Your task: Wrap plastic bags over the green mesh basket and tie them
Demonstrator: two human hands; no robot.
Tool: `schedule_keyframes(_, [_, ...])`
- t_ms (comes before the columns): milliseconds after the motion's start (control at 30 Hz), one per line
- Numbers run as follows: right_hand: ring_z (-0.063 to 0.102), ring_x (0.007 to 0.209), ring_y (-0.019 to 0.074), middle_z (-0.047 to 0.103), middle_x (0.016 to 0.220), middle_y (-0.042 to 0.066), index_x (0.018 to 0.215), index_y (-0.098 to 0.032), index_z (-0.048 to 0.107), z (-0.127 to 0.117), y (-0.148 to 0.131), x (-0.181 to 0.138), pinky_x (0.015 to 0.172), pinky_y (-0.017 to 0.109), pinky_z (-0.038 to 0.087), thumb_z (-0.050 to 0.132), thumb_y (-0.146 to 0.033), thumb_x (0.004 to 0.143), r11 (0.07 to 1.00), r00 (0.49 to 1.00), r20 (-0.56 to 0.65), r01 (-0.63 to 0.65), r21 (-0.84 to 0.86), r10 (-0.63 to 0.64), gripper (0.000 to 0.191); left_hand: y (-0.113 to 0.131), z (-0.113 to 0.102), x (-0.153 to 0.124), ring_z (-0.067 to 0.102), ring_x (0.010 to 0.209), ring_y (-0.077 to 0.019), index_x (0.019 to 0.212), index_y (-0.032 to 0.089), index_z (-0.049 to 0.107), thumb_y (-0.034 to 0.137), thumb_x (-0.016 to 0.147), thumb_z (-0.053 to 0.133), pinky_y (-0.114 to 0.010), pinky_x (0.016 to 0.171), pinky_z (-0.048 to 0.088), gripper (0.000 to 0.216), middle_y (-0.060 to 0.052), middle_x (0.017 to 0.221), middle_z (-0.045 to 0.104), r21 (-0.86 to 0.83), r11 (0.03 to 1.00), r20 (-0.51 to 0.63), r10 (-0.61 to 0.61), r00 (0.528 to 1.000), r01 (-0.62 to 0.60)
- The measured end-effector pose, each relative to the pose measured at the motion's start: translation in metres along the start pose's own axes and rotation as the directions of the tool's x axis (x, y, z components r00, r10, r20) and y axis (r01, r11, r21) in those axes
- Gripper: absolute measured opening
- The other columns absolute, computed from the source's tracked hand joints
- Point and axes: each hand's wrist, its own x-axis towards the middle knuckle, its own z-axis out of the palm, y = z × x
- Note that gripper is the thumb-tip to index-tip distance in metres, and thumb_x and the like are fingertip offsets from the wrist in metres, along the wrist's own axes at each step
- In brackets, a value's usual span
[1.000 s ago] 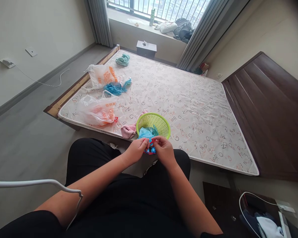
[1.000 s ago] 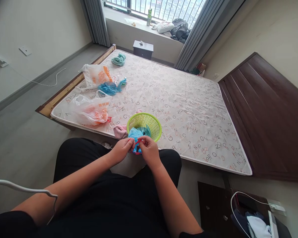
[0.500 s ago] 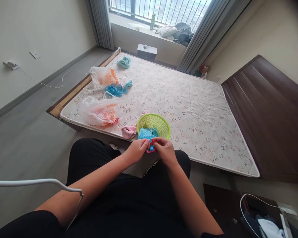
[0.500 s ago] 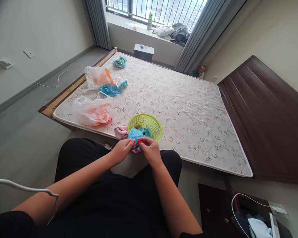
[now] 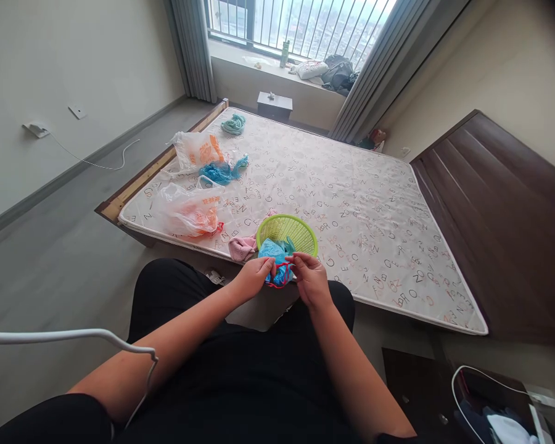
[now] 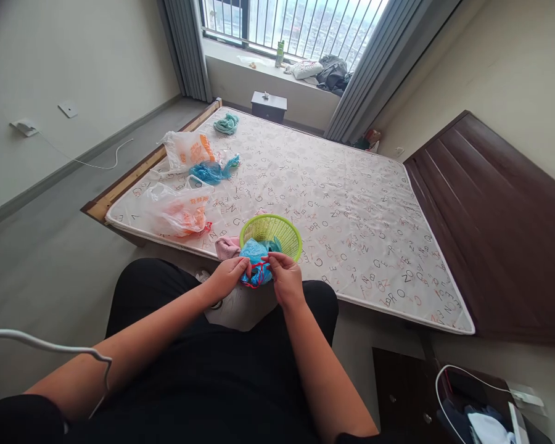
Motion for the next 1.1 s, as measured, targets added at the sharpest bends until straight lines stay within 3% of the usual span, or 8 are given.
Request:
schedule_keyframes(167, [0.072, 0.075, 0.0119, 0.071, 0.075, -0.005, 0.091, -0.025, 0.064, -0.042, -0.006, 0.033, 0.076, 0.028, 0.061, 0.091, -0.034, 0.068, 0.956, 0.982, -0.19, 0.042, 0.29, 0.014, 0.037, -0.033, -0.03, 0.012, 0.056, 0.077, -0.0192, 0.067, 0.02, 0.058, 0.064, 0.097, 0.04, -0.032, 0.078, 0.045, 0.057, -0.006, 0.079, 0.067, -0.073, 0.996, -0.201, -0.072, 0.977, 0.058])
schedule_keyframes(300, [0.069, 0.068, 0.0103, 0.069, 0.073, -0.006, 0.089, -0.024, 0.061, -0.083, -0.012, 0.052, 0.076, 0.029, 0.062, 0.087, -0.027, 0.073, 0.957, 0.939, -0.344, 0.113, 0.265, -0.016, 0.03, -0.064, -0.057, 0.016, 0.054, 0.074, -0.0193, 0.069, 0.019, 0.064, 0.065, 0.097, 0.038, -0.032, 0.077, 0.044, 0.06, -0.005, 0.071, 0.062, -0.015, 0.997, -0.251, -0.078, 0.965, 0.076])
schedule_keyframes(433, [0.067, 0.065, 0.0098, 0.064, 0.071, -0.007, 0.091, -0.024, 0.061, -0.094, -0.006, 0.052, 0.077, 0.03, 0.062, 0.086, -0.031, 0.074, 0.965, 0.929, -0.365, 0.148, 0.216, -0.061, 0.032, -0.082, -0.052, 0.015, 0.055, 0.073, -0.0184, 0.061, 0.02, 0.057, 0.064, 0.096, 0.038, -0.032, 0.074, 0.043, 0.059, -0.006, 0.071, 0.063, -0.012, 0.994, -0.25, -0.107, 0.962, 0.107])
schedule_keyframes(533, [0.071, 0.083, 0.0145, 0.069, 0.088, -0.003, 0.105, -0.027, 0.061, -0.087, 0.001, 0.044, 0.08, 0.033, 0.061, 0.084, -0.042, 0.075, 0.986, 0.958, -0.277, 0.111, 0.128, -0.071, 0.041, -0.089, -0.042, 0.014, 0.056, 0.071, -0.018, 0.059, 0.02, 0.053, 0.068, 0.092, 0.042, -0.03, 0.066, 0.043, 0.059, -0.007, 0.072, 0.064, -0.165, 0.971, -0.196, -0.202, 0.959, 0.171])
schedule_keyframes(633, [0.062, 0.125, 0.0264, 0.064, 0.132, 0.009, 0.124, -0.029, 0.06, -0.071, 0.013, 0.032, 0.091, 0.042, 0.059, 0.085, -0.049, 0.072, 0.975, 0.992, -0.051, 0.106, -0.195, -0.118, 0.062, -0.094, -0.037, 0.011, 0.059, 0.07, -0.018, 0.073, 0.018, 0.063, 0.071, 0.083, 0.054, -0.028, 0.062, 0.042, 0.056, -0.007, 0.076, 0.067, -0.262, 0.933, -0.1, -0.279, 0.955, 0.245])
schedule_keyframes(733, [0.047, 0.141, 0.0334, 0.055, 0.147, 0.014, 0.126, -0.026, 0.064, -0.051, 0.029, 0.025, 0.108, 0.051, 0.048, 0.09, -0.035, 0.062, 0.752, 0.96, 0.239, 0.266, -0.603, -0.148, 0.07, -0.1, -0.032, 0.006, 0.062, 0.076, -0.0184, 0.084, 0.015, 0.067, 0.072, 0.079, 0.06, -0.026, 0.064, 0.044, 0.057, -0.009, 0.086, 0.07, -0.315, 0.905, 0.004, -0.301, 0.954, 0.287])
schedule_keyframes(900, [0.066, 0.105, 0.0252, 0.073, 0.11, 0.007, 0.1, -0.025, 0.073, -0.026, 0.021, 0.041, 0.099, 0.044, 0.051, 0.06, -0.008, 0.074, 0.411, 0.888, 0.453, 0.441, -0.798, -0.074, 0.033, -0.124, -0.029, -0.013, 0.067, 0.091, -0.0191, 0.113, 0.017, 0.064, 0.069, 0.076, 0.071, -0.025, 0.068, 0.05, 0.065, -0.012, 0.118, 0.069, -0.472, 0.835, -0.037, -0.34, 0.94, 0.283])
schedule_keyframes(1100, [0.062, 0.073, 0.0166, 0.07, 0.083, 0.001, 0.097, -0.02, 0.072, 0.019, -0.084, 0.117, 0.074, 0.032, 0.052, 0.063, -0.022, 0.082, 0.477, 0.895, 0.304, 0.434, -0.764, -0.326, 0.017, -0.158, -0.048, -0.021, 0.066, 0.082, -0.0134, 0.118, 0.019, 0.058, 0.059, 0.082, 0.071, -0.022, 0.064, 0.048, 0.055, -0.011, 0.122, 0.066, -0.55, 0.719, -0.078, -0.55, 0.831, 0.424])
